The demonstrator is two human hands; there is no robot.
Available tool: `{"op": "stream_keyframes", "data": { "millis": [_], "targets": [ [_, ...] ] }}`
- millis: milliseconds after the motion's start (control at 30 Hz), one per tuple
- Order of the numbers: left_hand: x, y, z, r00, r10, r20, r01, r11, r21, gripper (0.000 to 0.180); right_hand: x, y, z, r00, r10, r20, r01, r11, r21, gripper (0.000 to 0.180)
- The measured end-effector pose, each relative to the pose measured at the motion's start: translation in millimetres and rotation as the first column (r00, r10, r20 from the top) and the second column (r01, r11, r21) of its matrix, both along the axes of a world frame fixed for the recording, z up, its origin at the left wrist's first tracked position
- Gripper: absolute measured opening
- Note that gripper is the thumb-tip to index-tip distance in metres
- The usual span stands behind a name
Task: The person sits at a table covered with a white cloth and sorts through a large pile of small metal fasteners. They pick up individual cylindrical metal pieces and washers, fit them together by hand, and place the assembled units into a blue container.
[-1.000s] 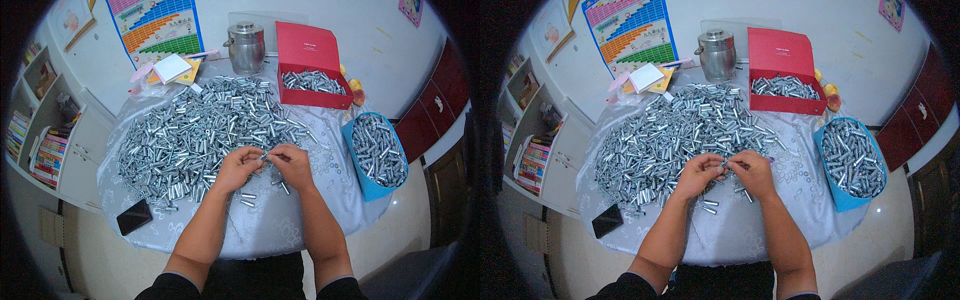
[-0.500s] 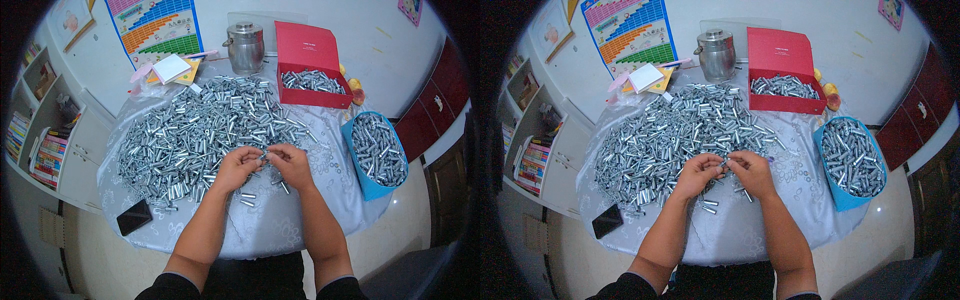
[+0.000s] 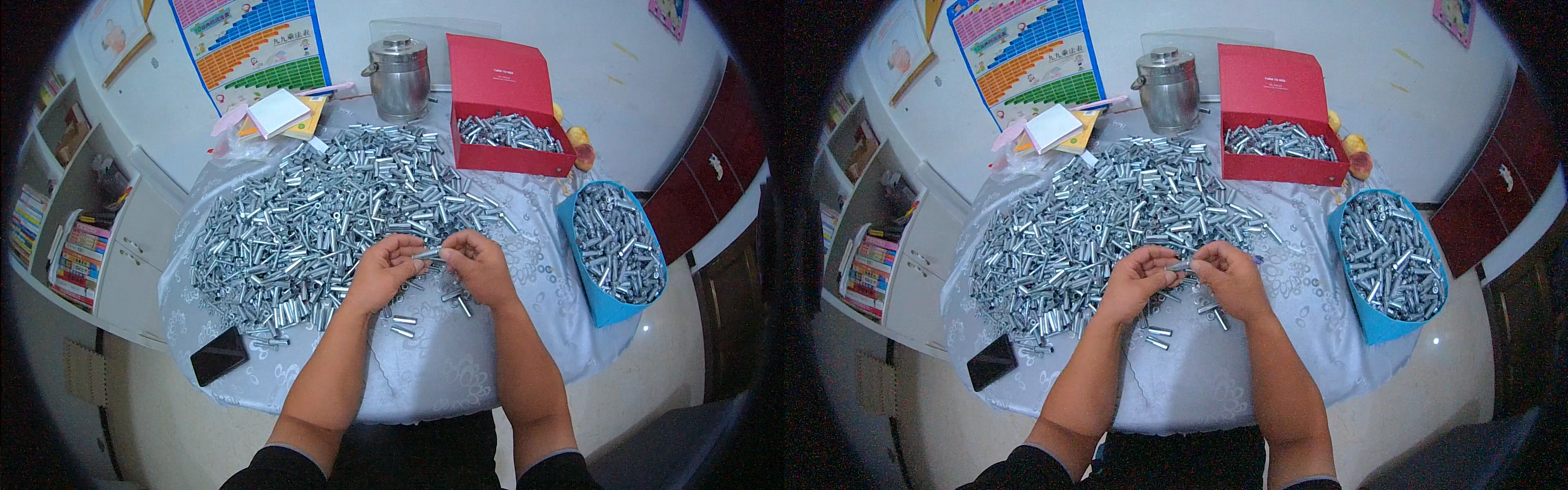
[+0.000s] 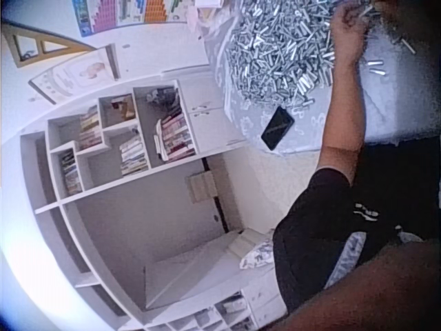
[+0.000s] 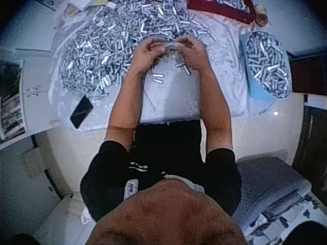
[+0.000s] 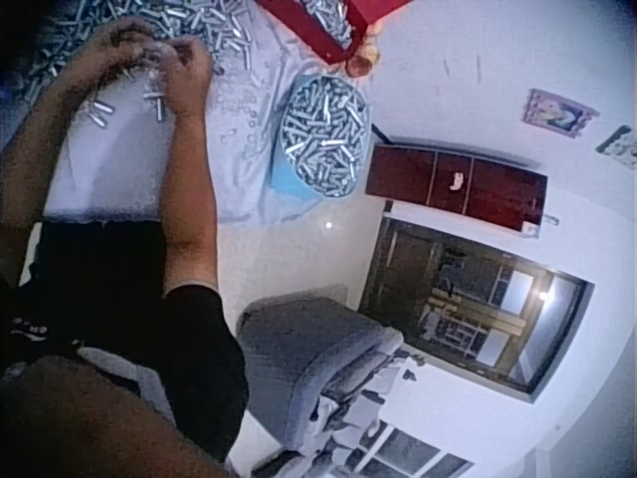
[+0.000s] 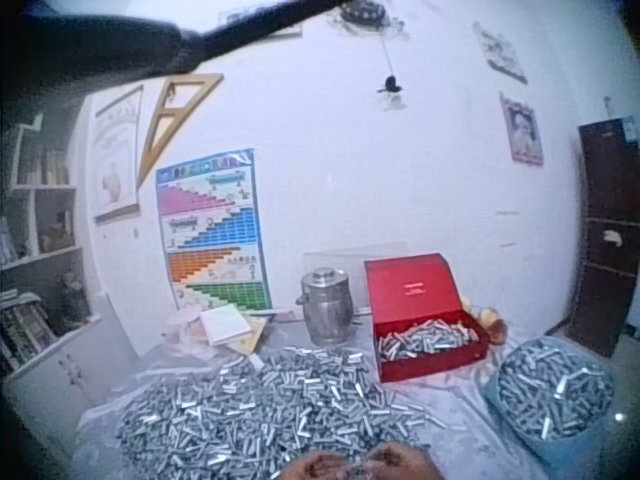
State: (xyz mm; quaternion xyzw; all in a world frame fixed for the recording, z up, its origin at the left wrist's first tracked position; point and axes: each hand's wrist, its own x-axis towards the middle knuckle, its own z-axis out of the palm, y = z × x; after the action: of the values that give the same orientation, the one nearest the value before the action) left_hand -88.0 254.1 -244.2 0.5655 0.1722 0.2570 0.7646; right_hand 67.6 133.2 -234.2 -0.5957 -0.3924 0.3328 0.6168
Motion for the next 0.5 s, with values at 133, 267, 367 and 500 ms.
{"op": "stream_keyframes", "data": {
  "millis": [133, 267, 367, 500],
  "targets": [
    [-1.2, 1.6, 0.7, 0.997, -0.012, -0.077, 0.011, 1.0, -0.017, 0.031, 4.1, 0.8, -2.2, 0.999, -0.049, -0.002, 0.05, 0.998, 0.04, 0.01],
    [-1.2, -2.3, 7.0, 0.99, 0.028, -0.139, -0.026, 1.0, 0.018, 0.029, 2.7, -0.2, 1.1, 0.999, -0.04, 0.027, 0.038, 0.998, 0.043, 0.01],
    [-1.0, -3.1, 7.6, 0.99, 0.026, -0.141, -0.021, 0.999, 0.039, 0.03, 3.5, 1.3, -1.9, 0.999, -0.033, 0.034, 0.03, 0.996, 0.084, 0.011],
    [-3.8, -1.9, 6.9, 0.989, 0.005, -0.146, -0.006, 1.0, -0.01, 0.029, -1.9, -1.9, 5.9, 0.999, -0.03, 0.031, 0.028, 0.998, 0.051, 0.014]
  ]
}}
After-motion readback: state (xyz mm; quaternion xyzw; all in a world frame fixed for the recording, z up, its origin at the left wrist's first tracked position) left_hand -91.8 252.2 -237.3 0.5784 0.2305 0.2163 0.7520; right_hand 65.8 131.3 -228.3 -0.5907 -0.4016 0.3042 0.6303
